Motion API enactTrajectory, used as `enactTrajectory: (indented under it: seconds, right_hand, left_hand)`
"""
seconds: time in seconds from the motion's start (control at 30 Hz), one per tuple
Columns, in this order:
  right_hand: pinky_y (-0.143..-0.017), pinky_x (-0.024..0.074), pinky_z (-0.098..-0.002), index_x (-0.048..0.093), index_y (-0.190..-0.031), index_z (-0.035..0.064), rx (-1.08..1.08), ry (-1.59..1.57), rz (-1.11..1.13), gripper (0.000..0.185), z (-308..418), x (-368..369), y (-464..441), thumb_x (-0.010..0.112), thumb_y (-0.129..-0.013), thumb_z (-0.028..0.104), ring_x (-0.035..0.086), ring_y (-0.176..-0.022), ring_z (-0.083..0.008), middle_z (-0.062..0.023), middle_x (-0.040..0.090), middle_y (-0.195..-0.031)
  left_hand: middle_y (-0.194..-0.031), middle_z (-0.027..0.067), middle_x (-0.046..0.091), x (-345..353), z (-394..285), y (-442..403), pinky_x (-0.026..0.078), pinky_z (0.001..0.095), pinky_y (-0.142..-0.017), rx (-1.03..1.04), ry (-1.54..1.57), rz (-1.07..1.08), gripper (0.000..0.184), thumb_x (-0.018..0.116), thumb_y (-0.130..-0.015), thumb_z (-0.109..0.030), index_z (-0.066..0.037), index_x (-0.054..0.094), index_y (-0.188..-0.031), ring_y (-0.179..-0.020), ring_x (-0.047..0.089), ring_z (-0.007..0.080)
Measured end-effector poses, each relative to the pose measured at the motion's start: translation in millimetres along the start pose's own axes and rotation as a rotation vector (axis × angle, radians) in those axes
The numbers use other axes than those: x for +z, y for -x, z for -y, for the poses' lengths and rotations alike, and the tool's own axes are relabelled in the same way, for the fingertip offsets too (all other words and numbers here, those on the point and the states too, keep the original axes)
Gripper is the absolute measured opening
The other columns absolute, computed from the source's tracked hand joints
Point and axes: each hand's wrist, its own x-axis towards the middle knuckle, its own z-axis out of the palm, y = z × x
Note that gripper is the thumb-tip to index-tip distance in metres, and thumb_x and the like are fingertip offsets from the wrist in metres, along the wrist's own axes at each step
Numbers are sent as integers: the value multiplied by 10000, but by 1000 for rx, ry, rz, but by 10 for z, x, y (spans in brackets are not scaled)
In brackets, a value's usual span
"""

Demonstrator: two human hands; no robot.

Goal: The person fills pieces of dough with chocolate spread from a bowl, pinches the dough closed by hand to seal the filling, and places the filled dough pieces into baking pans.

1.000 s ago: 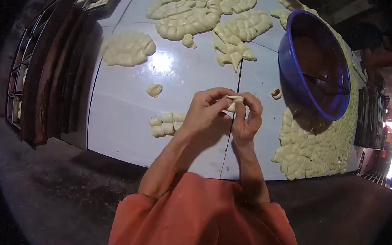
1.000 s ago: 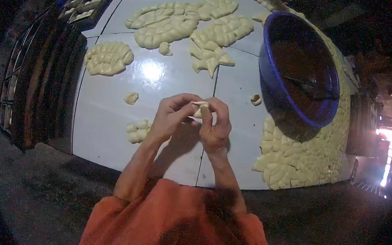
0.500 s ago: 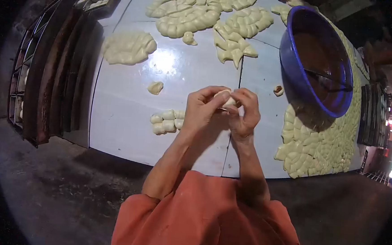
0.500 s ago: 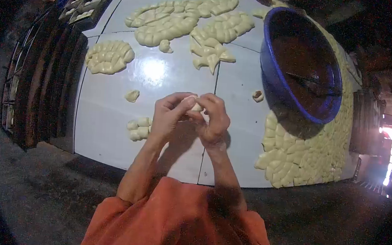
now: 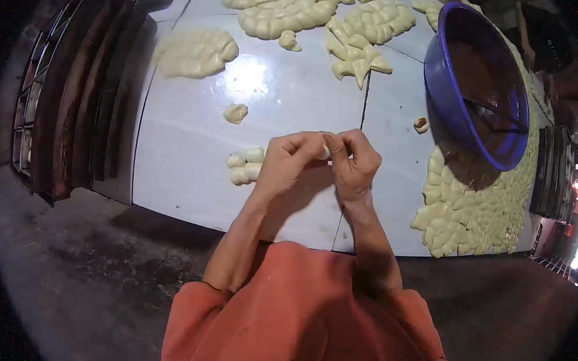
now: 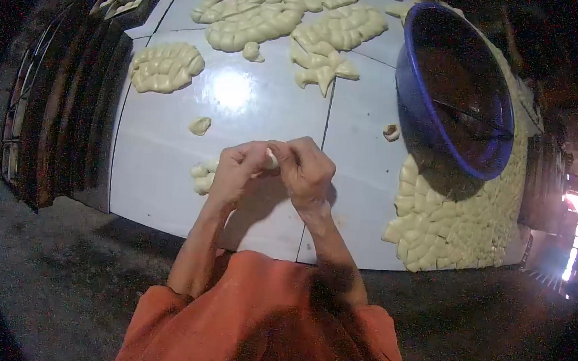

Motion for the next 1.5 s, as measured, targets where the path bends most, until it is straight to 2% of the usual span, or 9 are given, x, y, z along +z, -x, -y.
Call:
enactTrajectory:
  seconds: [0.27, 0.33, 0.63, 0.73, 0.93, 1.03, 1.2, 1.33, 1.5]
  right_hand:
    - [-713, 566, -345, 683, -1159, 39, 206, -97, 176, 268, 274, -109, 24, 713, -904, 114, 691, -853, -277, -160, 667, -1120]
    - [-727, 573, -354, 674, -1211, 54, -201, 91, 423, 326, 281, -202, 39, 719, -894, 115, 688, -880, -289, -159, 645, -1183]
    - [-743, 543, -347, 692, -1096, 16, 507, -206, 615, 213, 84, -113, 173, 642, -944, 157, 674, -845, -209, -114, 685, -959]
    - [-818, 526, -393, 686, -1089, 22, 115, 77, 737, 221, 15, 6, 187, 639, -938, 178, 653, -914, -280, -120, 659, -986]
    - [-862, 512, -414, 670, -1109, 29, 195, 118, 734, 226, 10, -137, -23, 640, -919, 147, 628, -972, -323, -137, 644, -1060]
    - [-836, 515, -414, 651, -1123, 2, 453, 82, 363, 268, -242, -301, -456, 657, -900, 151, 648, -904, -338, -154, 656, -1048]
    - [-886, 502, -435, 556, -1326, 52, -122, 786, 58, 452, -1316, -369, -1074, 660, -906, 185, 605, -1101, -347, -168, 635, -1240]
    - [-897, 509, -447, 602, -1281, 56, -157, 648, 249, 415, -1480, -333, -1382, 674, -895, 189, 623, -1085, -365, -166, 663, -1202]
    - [-754, 514, -362, 665, -1163, 32, 279, 331, 152, 280, -1510, -556, -1108, 634, -901, 124, 654, -843, -248, -93, 696, -930]
  left_hand:
    - [-939, 73, 717, -117, -154, 138, 563, 260, -740, -63, -115, -182, 256, 711, -935, -179, 27, 713, -1087, -816, 670, 128]
    - [-938, 58, 712, -230, -143, 152, 549, 246, -721, -28, -231, -89, 276, 673, -965, -220, 23, 713, -1089, -820, 658, 114]
    - [-1158, 146, 706, -496, -396, 492, 536, 376, -917, 125, -829, -314, 394, 661, -959, -232, -25, 636, -1294, -1078, 673, 232]
    - [-1238, 146, 664, -648, -313, 445, 451, 480, -1043, 615, -1456, -79, 367, 703, -899, -214, -49, 667, -1225, -1217, 598, 324]
    - [-1167, 109, 625, -508, 63, 275, 320, 590, -1092, 602, -1555, -4, 250, 749, -833, -222, -57, 683, -1008, -1289, 494, 331]
    - [-1189, 108, 628, -543, 156, 293, 321, 584, -1076, 592, -1539, -84, 233, 761, -825, -198, -57, 684, -993, -1264, 517, 339]
    - [-1330, 136, 589, -500, -28, 335, 260, 615, -1147, 426, -1552, 4, 564, 805, -786, -264, -89, 612, -1286, -1333, 483, 363]
    - [-1372, 146, 567, -535, -62, 263, 249, 618, -1155, 498, -1586, -25, 610, 813, -783, -251, -99, 577, -1324, -1347, 473, 362]
    - [-1267, 146, 633, -295, -234, 156, 332, 548, -1110, 575, -1451, -67, 393, 748, -861, -227, -60, 652, -1204, -1229, 564, 340]
